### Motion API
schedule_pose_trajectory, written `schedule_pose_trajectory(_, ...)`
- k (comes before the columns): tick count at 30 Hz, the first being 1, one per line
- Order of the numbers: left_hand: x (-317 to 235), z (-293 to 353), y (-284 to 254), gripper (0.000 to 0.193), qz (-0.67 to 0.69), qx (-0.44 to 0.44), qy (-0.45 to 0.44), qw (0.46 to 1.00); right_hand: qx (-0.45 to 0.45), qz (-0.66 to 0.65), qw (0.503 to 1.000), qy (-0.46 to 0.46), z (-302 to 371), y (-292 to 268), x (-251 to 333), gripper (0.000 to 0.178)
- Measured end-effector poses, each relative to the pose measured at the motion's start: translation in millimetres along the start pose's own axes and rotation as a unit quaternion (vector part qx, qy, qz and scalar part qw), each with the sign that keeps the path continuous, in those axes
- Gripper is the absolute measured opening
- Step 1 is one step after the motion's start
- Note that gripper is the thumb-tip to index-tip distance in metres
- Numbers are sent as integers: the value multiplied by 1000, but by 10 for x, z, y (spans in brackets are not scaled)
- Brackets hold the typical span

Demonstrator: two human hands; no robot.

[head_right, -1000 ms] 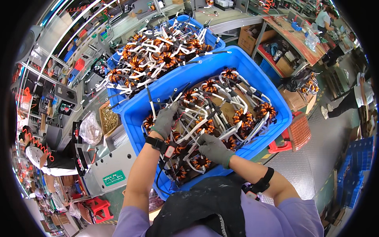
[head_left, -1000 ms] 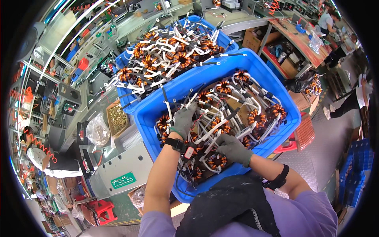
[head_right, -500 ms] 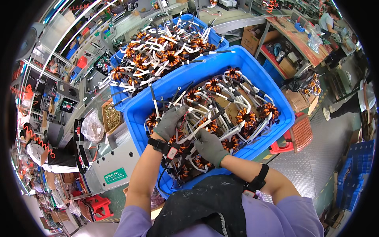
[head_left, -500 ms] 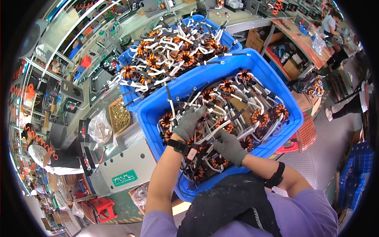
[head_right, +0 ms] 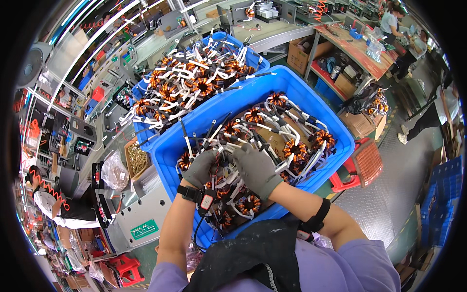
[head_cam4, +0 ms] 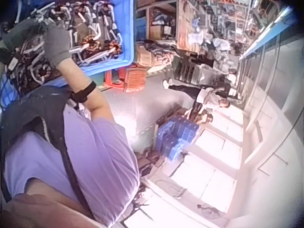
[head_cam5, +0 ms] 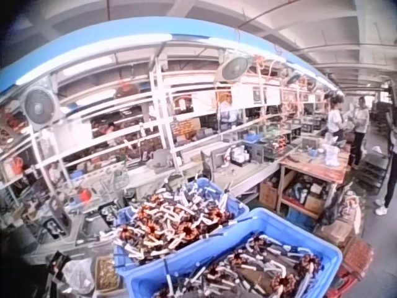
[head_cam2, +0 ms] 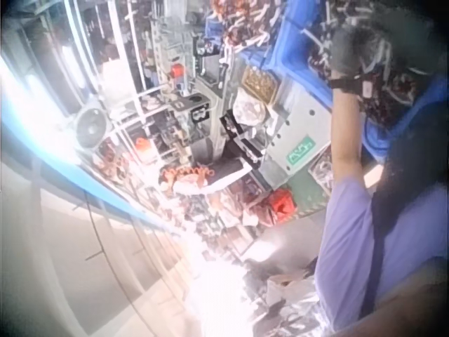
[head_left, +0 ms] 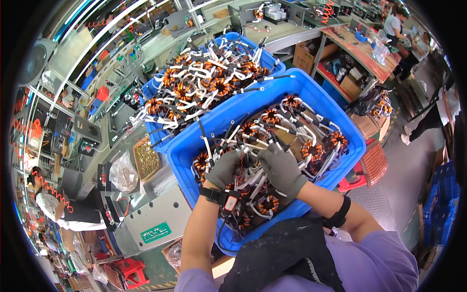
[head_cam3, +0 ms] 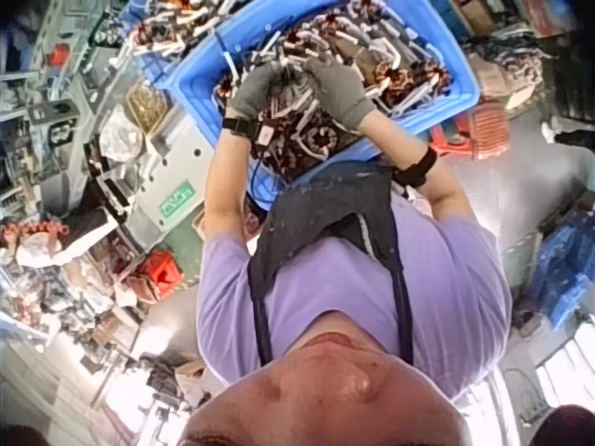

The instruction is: Assemble electronic components by screwdriving boards into a chassis and organizing wired inductors.

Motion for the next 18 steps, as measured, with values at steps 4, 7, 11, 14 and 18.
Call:
schedule_pose_trajectory(4, -15, -37, 113, 24, 9, 7, 3, 1000, -74, -266, 961, -2, -74, -139, -237, 11)
schedule_pose_trajectory(7, -48, -59, 106, 32, -72, 77, 88, 990, -39, -364, 930, 22, -82, -126, -262, 14)
schedule_pose_trajectory(11, 80, 53, 46, 45, 77, 73, 127, 986, -1, -278, 960, 19, -206, 244, -309, 23)
schedule_pose_trajectory(14, 36, 146, 34, 59, -88, 52, 89, 991, -55, -320, 946, 27, -172, 128, -218, 15)
schedule_pose_trajectory(18, 141, -11, 17, 30, 14, 34, 33, 999, -15, -313, 950, -10, -183, 165, -257, 17)
Point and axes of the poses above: each hand's wrist, its own z-axis away from the middle knuckle, its own y-axis out of the palm, x = y × z, the point moved 8 cm from there along -z, towards the middle knuckle, and after that the axes turned 15 degrees about x, right-handed, at the moved point
